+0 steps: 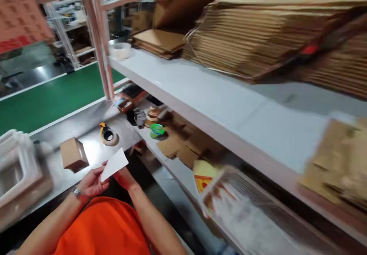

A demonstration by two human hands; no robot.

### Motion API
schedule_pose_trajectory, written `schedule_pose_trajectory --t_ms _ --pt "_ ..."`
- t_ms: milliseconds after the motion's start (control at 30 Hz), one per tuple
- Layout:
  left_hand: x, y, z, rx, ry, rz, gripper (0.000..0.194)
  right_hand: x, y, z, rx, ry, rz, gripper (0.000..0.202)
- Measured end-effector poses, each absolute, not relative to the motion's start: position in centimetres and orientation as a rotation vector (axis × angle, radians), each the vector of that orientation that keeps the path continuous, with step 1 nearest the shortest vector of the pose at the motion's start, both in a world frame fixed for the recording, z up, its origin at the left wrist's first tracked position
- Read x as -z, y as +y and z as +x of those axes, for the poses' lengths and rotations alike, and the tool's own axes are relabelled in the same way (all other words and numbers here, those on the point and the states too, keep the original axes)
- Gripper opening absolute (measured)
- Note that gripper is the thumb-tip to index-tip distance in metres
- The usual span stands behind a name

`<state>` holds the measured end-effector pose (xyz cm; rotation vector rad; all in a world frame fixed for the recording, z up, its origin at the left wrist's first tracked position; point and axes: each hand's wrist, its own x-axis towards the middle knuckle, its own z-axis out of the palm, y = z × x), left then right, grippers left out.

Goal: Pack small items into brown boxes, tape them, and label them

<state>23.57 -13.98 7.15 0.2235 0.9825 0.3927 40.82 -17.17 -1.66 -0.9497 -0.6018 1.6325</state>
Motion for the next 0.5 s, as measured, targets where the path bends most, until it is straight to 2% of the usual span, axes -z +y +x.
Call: schedule_pose_trajectory --t_ms 133,333,500 --pt "-5.1 -13.3 18.0 -0.510 0.925 0.011 0.017 0.4 -13.4 34.1 -1.762 -0.728 -0.923 0.038" --pt "-2.2 -14.0 9.4 -0.697 0.815 -0.148 0.052 0.6 -8.2 26.3 -1.704 -0.813 -1.091 0.039" --pt "1.1 -15.1 3.1 -0.765 0.931 -0.145 0.035 1.8 -2.4 20.2 -1.566 -1.149 -1.580 0.032"
